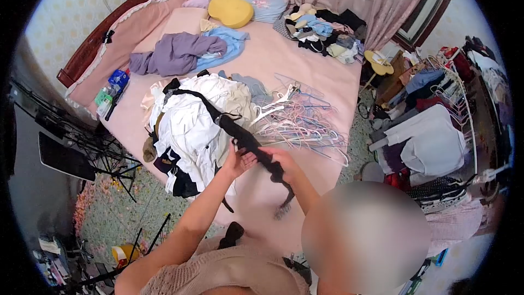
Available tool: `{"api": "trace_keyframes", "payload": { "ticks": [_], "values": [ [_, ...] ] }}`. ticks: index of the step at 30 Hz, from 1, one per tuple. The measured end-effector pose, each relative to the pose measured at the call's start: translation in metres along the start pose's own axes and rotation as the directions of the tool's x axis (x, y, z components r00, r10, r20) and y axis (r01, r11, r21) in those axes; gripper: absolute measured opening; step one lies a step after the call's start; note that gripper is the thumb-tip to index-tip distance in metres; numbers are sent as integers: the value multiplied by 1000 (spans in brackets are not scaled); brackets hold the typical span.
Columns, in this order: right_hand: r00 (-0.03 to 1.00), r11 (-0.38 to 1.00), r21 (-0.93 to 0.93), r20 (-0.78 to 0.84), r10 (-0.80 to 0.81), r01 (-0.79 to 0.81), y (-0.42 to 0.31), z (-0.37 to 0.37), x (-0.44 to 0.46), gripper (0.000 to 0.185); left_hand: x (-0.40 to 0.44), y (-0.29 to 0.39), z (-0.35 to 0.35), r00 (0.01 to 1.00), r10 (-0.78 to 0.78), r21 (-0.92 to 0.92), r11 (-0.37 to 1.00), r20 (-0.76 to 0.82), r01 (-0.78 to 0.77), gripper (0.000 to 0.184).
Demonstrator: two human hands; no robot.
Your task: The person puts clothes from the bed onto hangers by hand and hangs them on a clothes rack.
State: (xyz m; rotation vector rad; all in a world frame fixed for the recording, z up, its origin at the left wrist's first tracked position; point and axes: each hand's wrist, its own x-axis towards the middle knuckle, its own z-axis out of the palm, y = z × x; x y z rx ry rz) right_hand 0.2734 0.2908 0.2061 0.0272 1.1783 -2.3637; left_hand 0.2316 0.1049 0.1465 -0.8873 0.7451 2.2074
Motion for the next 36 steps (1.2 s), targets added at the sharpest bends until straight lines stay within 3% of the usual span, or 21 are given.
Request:
{"api": "trace_keyframes", "payload": {
  "ticks": [1, 5, 8, 9, 11, 12, 14, 15, 16, 18, 19, 21, 22, 24, 25, 26, 28, 30, 32, 34, 36],
  "values": [
    [1000, 996, -91, -17, -12, 11, -2, 6, -15, 51, -12, -1, 4, 985, -11, -33, 999, 173, 17, 45],
    [1000, 996, -92, -20, -4, 2, 9, 1, -59, 49, -5, -29, 11, 950, 200, -14, 979, 239, -202, 13],
    [998, 999, -15, -24, 52, -52, 10, 6, -82, 44, -5, -52, -3, 896, 127, -17, 991, 425, -133, 12],
    [997, 991, -128, -78, 12, -22, 13, 9, -86, 45, -22, -57, 9, 966, 82, -7, 997, 245, -83, 9],
    [979, 869, -495, -171, -113, 14, 17, 14, -92, 50, -34, -71, 16, 949, 118, 79, 986, 292, -146, 7],
    [977, 870, -493, -174, -124, 23, 23, 11, -92, 50, -41, -76, 19, 929, 145, 151, 967, 339, -206, 8],
    [953, 623, -781, -154, -261, 44, 40, -3, -87, 49, -58, -80, 25, 927, 120, 132, 975, 355, -177, 7],
    [901, 502, -859, -134, -412, 101, 45, -6, -87, 35, -63, -77, 28, 913, 89, 236, 952, 398, -196, 3],
    [895, 499, -860, -138, -425, 104, 45, -13, -85, 35, -67, -74, 31, 898, 54, 335, 916, 436, -218, 2],
    [889, 745, -661, -284, -359, 89, 43, -24, -84, 24, -61, -70, 28, 937, 101, 389, 891, 334, -235, 5],
    [844, 753, -644, -324, -427, 134, 35, -7, -91, 17, -43, -63, 13, 906, 198, 527, 758, 374, -384, 12],
    [904, 811, -580, -307, -297, 70, 18, 11, -96, 16, -30, -51, -3, 822, 352, 714, 412, 448, -566, 34],
    [927, 813, -573, -242, -285, 100, 12, 22, -96, 16, -33, -48, -7, 821, 343, 717, 406, 456, -567, 34],
    [936, 819, -565, -225, -272, 102, 14, 33, -90, 19, -37, -42, -14, 536, 605, 760, -188, 588, -622, 44],
    [948, 825, -556, -200, -247, 97, 17, 38, -86, 22, -36, -33, -16, 462, 537, 670, -294, 706, -681, 55],
    [945, 829, -551, -211, -251, 97, 21, 45, -80, 22, -37, -30, -19, 364, 462, 565, -437, 809, -700, 47],
    [866, 886, -458, -412, -284, 73, 22, 67, -68, 20, -37, -16, -17, 612, 91, 603, 108, 786, -791, 34],
    [821, 902, -427, -491, -290, 63, 19, 79, -61, 19, -49, -3, -19, 633, 11, 628, 101, 774, -771, 31],
    [772, 830, -531, -451, -448, 171, 23, 70, -46, 18, -57, 8, -14, 711, -103, 712, -27, 696, -701, 32],
    [737, 819, -546, -477, -479, 179, 24, 78, -39, 16, -61, 16, -17, 638, -95, 640, -17, 764, -769, 28],
    [641, 785, -606, -552, -533, 130, 28, 85, -34, 17, -57, 32, -14, 645, -46, 607, -292, 763, -739, 30]
  ]
}}
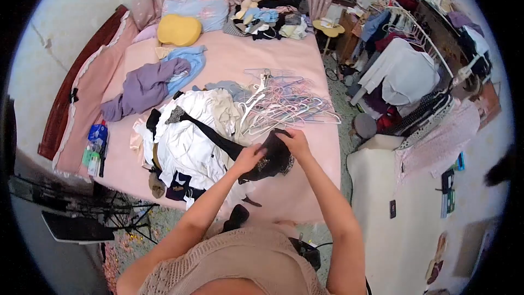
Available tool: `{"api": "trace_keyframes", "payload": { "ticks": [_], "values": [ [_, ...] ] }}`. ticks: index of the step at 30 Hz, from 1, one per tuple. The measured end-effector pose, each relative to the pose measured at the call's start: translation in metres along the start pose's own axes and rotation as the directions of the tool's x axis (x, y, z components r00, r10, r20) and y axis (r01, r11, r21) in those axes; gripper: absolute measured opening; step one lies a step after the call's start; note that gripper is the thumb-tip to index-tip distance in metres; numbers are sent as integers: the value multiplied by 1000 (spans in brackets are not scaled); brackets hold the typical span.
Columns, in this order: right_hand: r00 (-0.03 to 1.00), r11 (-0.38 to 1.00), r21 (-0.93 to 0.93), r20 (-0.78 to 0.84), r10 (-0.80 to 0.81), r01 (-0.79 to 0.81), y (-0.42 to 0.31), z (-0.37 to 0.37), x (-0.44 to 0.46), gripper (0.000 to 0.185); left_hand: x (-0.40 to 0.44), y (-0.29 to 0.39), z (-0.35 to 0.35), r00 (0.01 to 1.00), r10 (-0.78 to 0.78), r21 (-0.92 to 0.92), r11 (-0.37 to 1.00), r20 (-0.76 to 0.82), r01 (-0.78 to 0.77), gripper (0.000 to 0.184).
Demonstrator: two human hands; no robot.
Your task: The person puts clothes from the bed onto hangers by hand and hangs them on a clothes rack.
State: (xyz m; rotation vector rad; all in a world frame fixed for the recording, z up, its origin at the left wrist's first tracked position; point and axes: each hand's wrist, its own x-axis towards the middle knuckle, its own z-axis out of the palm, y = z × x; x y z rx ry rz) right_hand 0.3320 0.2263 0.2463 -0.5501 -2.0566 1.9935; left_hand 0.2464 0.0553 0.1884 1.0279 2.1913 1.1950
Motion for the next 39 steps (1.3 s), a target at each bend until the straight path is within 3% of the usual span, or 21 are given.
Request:
{"api": "trace_keyframes", "payload": {
  "ticks": [1, 3, 5, 8, 9, 11, 14, 16, 18, 19, 22, 24, 25, 30, 32, 33, 34, 36, 37, 38, 39],
  "values": [
    [1000, 1000, -1, -22, 0, 0, 4, 1, 0, 17, 4, -12, -1, 999, 22, -61, 998, -38, -24, 26],
    [979, 966, -260, -198, -53, 0, 15, -1, -2, 21, 6, -25, -10, 997, 46, 17, 999, -55, -45, 26],
    [959, 974, -228, -278, -61, -4, 25, -6, -8, 21, 6, -32, -21, 995, 50, 146, 989, -86, -37, 27],
    [934, 978, -211, -350, -74, -2, 26, -10, -20, 23, 15, -41, -32, 1000, -31, 105, 994, -3, 31, 28],
    [902, 977, -205, -429, -45, -49, 22, -9, -25, 25, 19, -40, -36, 1000, -18, 105, 994, 14, 16, 28],
    [835, 987, -140, -551, -12, -78, 16, -10, -32, 30, 26, -40, -41, 962, 74, -102, 994, 264, -49, 35],
    [721, 996, 38, -687, 87, -84, 7, -18, -40, 33, 35, -27, -54, 926, 201, -44, 979, 321, -198, 35],
    [665, 981, -77, -744, 62, -178, 12, -30, -42, 31, 43, -34, -57, 930, 170, -42, 985, 327, -165, 33],
    [651, 964, -222, -755, -76, -145, 16, -38, -44, 29, 47, -42, -61, 949, 172, 31, 982, 263, -187, 29],
    [671, 972, -235, -724, -160, -21, 23, -44, -41, 26, 47, -48, -60, 950, 174, 32, 981, 261, -189, 29],
    [588, 917, -399, -746, -312, -20, 29, -57, -33, 25, 39, -62, -64, 999, -5, 242, 970, 47, -7, 25],
    [593, 924, -380, -752, -290, -30, 25, -64, -28, 25, 35, -67, -68, 953, -128, 301, 930, -274, 212, 21],
    [589, 929, -368, -758, -280, -32, 23, -66, -26, 25, 32, -69, -73, 932, -100, 312, 925, -348, 215, 17],
    [642, 926, -371, -726, -246, -65, 11, -71, -15, 22, 38, -94, -100, 892, -73, 292, 930, -446, 222, 15],
    [648, 926, -374, -717, -255, -50, 8, -65, -14, 24, 48, -108, -107, 969, -150, -266, 959, -198, 94, 20],
    [686, 966, -254, -711, -152, -49, 5, -62, -15, 25, 60, -126, -98, 949, -302, -494, 841, -93, 219, 26],
    [721, 990, -129, -691, -51, -53, 4, -60, -14, 27, 59, -120, -95, 947, -305, -495, 841, -97, 220, 26],
    [702, 999, -35, -711, -41, 23, 16, -60, -9, 26, 54, -100, -80, 904, -315, -755, 505, 290, 418, 28],
    [679, 993, 57, -733, -27, 102, 23, -62, -7, 26, 41, -70, -79, 863, -264, -737, 448, 432, 506, 27],
    [679, 993, 60, -733, -25, 101, 28, -65, -7, 26, 28, -42, -74, 802, -202, -702, 396, 563, 592, 27],
    [659, 978, 178, -750, 65, 107, 32, -68, -7, 26, 23, -46, -53, 839, -69, -694, 527, 540, 490, 25]
  ]
}}
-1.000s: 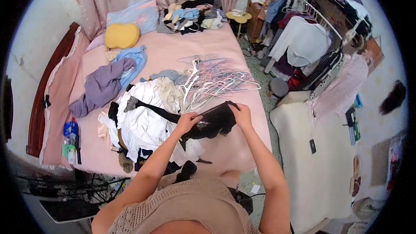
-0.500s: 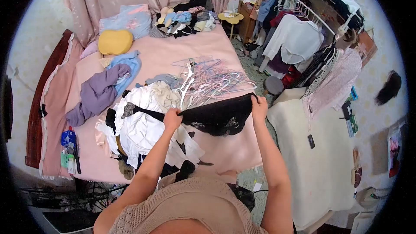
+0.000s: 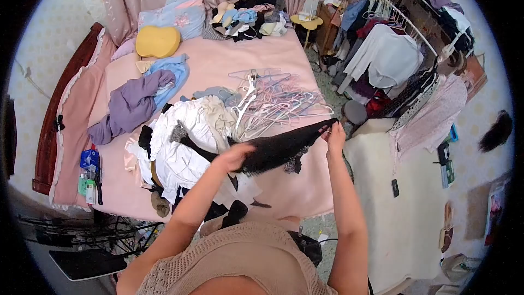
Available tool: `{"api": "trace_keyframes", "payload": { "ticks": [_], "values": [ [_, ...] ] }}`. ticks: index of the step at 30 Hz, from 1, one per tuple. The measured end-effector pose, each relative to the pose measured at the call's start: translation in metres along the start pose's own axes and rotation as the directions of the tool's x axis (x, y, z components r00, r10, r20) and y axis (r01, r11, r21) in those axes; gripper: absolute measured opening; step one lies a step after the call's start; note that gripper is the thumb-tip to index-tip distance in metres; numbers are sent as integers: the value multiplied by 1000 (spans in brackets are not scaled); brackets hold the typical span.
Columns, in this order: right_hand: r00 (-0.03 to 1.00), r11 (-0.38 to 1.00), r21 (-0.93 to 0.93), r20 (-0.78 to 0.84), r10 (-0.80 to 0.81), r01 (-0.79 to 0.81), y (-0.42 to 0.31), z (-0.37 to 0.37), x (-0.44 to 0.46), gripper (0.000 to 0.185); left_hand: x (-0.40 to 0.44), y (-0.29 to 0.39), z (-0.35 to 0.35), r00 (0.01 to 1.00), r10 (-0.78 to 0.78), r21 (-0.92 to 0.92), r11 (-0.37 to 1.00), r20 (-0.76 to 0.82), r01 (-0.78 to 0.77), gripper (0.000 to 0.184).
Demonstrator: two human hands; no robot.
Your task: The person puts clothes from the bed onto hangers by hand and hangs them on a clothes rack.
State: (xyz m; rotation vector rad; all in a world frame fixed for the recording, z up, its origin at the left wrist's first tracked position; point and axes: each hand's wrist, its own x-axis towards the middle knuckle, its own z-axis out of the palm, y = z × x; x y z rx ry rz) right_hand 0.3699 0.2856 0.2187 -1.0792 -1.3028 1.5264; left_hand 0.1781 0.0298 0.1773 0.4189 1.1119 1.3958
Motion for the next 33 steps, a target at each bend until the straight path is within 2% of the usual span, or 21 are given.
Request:
{"api": "trace_keyframes", "payload": {
  "ticks": [1, 3, 5, 7, 8, 9, 10, 11, 12, 16, 18, 19, 21, 23, 25, 26, 27, 29, 31, 32, 33],
  "values": [
    [996, 993, 85, -38, 86, -83, -4, 0, -4, 26, 1, -5, 17, 990, 90, 128, 986, 108, -103, 24],
    [988, 983, 126, -60, 142, -134, -8, -6, -8, 25, -6, 9, 61, 977, -188, 92, 979, 95, 180, 34],
    [980, 990, 21, 149, 134, -138, -5, -24, -5, 24, -7, 19, 75, 971, -187, 124, 978, 148, 169, 34],
    [981, 985, 23, 105, 166, -169, -5, -28, -8, 23, -4, 27, 70, 996, -34, 191, 981, 85, 17, 34],
    [969, 981, 4, 156, 191, -195, -4, -32, -10, 20, 6, 23, 53, 991, -56, 333, 938, -120, 93, 33],
    [953, 975, -17, 207, 220, -221, -4, -36, -13, 18, 28, 0, 16, 993, 28, 260, 965, -118, 4, 34],
    [936, 968, -86, 247, 250, -235, -5, -40, -15, 13, 13, 20, 6, 980, 141, 489, 871, -138, -56, 35],
    [929, 943, -105, 165, 330, -317, -8, -38, -21, 14, 8, 21, -15, 987, 70, 349, 937, -142, -16, 32],
    [914, 928, -106, 168, 370, -356, -4, -41, -22, 13, 1, 22, -27, 960, 86, 258, 966, -265, -16, 27],
    [874, 895, -116, 193, 445, -430, 22, -25, -30, 13, -11, 14, -51, 928, 106, 255, 967, -357, -12, 25],
    [831, 884, -188, 301, 467, -429, 37, -6, -34, 15, -9, 7, -51, 927, 39, 111, 994, -373, 3, 25],
    [792, 873, -184, 370, 486, -451, 42, 10, -38, 16, -5, 4, -48, 923, 32, 99, 995, -384, 7, 25],
    [698, 855, -259, 497, 516, -449, 47, 43, -50, 21, 8, -3, -39, 974, 69, 300, 954, -216, -1, 29],
    [607, 878, -297, 637, 475, -376, 63, 75, -57, 23, 24, -15, -25, 984, -46, 76, 995, -170, 60, 37],
    [503, 937, -281, 790, 350, -209, 81, 97, -62, 23, 38, -28, -18, 959, -112, -39, 994, -259, 105, 44],
    [420, 934, -250, 841, 341, -257, 90, 107, -62, 21, 43, -33, -19, 950, -164, -113, 984, -264, 138, 41],
    [410, 930, -259, 842, 350, -263, 96, 116, -55, 21, 49, -37, -22, 939, -219, -188, 967, -266, 172, 37],
    [343, 926, -347, 861, 377, -147, 111, 127, -45, 21, 58, -47, -30, 938, -209, -314, 942, -275, 118, 26],
    [331, 913, -347, 854, 401, -213, 148, 131, -25, 17, 69, -56, -41, 902, -201, -437, 900, -383, 15, 19],
    [292, 886, -408, 839, 460, -221, 155, 136, -12, 16, 74, -61, -48, 896, -215, -449, 893, -389, 20, 19],
    [251, 854, -469, 819, 516, -226, 163, 141, -1, 15, 77, -65, -56, 889, -176, -519, 851, -423, -79, 17]
  ]
}}
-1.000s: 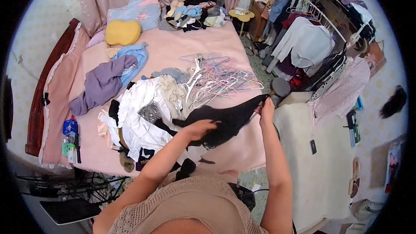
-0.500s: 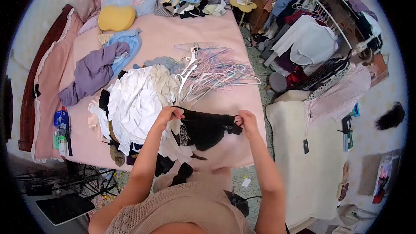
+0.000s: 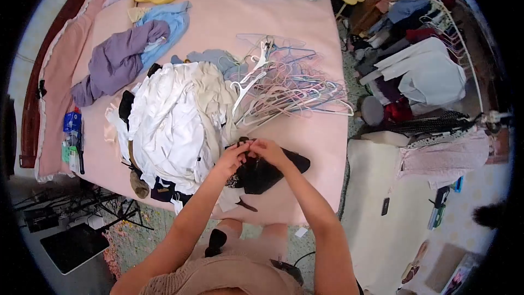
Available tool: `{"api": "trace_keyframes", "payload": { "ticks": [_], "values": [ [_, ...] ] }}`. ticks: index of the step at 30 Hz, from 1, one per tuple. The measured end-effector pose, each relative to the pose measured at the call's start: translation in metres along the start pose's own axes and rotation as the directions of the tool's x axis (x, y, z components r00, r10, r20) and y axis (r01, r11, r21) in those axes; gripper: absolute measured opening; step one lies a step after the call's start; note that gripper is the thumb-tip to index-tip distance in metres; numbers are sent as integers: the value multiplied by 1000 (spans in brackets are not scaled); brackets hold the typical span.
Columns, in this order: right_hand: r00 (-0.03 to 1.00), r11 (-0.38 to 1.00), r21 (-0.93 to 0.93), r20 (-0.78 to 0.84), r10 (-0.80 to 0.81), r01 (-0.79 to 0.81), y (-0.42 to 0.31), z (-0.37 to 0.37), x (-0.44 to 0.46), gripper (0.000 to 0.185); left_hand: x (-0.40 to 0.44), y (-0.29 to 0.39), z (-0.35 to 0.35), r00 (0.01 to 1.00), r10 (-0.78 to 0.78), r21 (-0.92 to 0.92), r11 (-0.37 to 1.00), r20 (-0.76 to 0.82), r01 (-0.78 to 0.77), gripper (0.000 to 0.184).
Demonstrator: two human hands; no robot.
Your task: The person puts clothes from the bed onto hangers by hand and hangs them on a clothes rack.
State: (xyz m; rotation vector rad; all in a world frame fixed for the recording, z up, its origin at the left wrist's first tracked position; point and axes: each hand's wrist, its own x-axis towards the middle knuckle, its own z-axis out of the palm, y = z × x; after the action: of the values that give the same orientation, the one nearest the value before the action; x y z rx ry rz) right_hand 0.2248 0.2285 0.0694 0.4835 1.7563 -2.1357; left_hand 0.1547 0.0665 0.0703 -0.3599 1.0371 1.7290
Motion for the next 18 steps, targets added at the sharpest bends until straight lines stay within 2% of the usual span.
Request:
{"api": "trace_keyframes", "payload": {
  "ticks": [1, 2, 4, 5, 6, 7, 9, 11, 13, 14, 16, 18],
  "values": [
    [998, 998, -30, -39, 50, -51, 4, -6, 12, 16, 6, 0, -6, 998, 52, -115, 992, -17, -54, 16],
    [998, 998, -23, -30, 63, -63, 7, -12, 24, 16, 12, 0, -12, 999, 44, -121, 992, -31, -47, 16],
    [993, 974, -210, -101, 67, -87, 21, -30, 54, 18, 19, 10, -15, 995, 69, -126, 989, -76, -78, 19],
    [984, 911, -404, -180, 8, -81, 27, -38, 70, 21, 27, 9, -25, 996, 65, -56, 996, -60, -68, 21],
    [964, 803, -596, -220, -152, -9, 31, -45, 88, 22, 31, 7, -30, 996, 56, -59, 996, -71, -60, 21],
    [923, 646, -762, -219, -318, 42, 31, -50, 107, 23, 33, 6, -32, 995, 69, 77, 995, -74, -64, 22],
    [914, 546, -837, -249, -320, -37, 18, -63, 151, 26, 33, 3, -32, 988, 113, 286, 955, -100, -80, 25],
    [861, 283, -953, -229, -455, -104, 9, -71, 188, 25, 35, -8, -40, 990, 93, 306, 950, -111, -55, 25],
    [872, 146, -982, -175, -456, -121, -1, -85, 218, 26, 33, -17, -51, 990, 30, 333, 943, -136, 18, 25],
    [874, 158, -980, -178, -451, -119, 0, -88, 229, 26, 33, -21, -55, 989, 24, 338, 941, -145, 27, 25],
    [776, -44, -996, -36, -630, -82, 3, -95, 247, 28, 33, -25, -57, 982, 5, 326, 944, -187, 57, 26],
    [805, 4, -998, -54, -591, -63, 5, -96, 261, 33, 37, -27, -62, 984, 8, 342, 938, -177, 54, 27]
  ]
}}
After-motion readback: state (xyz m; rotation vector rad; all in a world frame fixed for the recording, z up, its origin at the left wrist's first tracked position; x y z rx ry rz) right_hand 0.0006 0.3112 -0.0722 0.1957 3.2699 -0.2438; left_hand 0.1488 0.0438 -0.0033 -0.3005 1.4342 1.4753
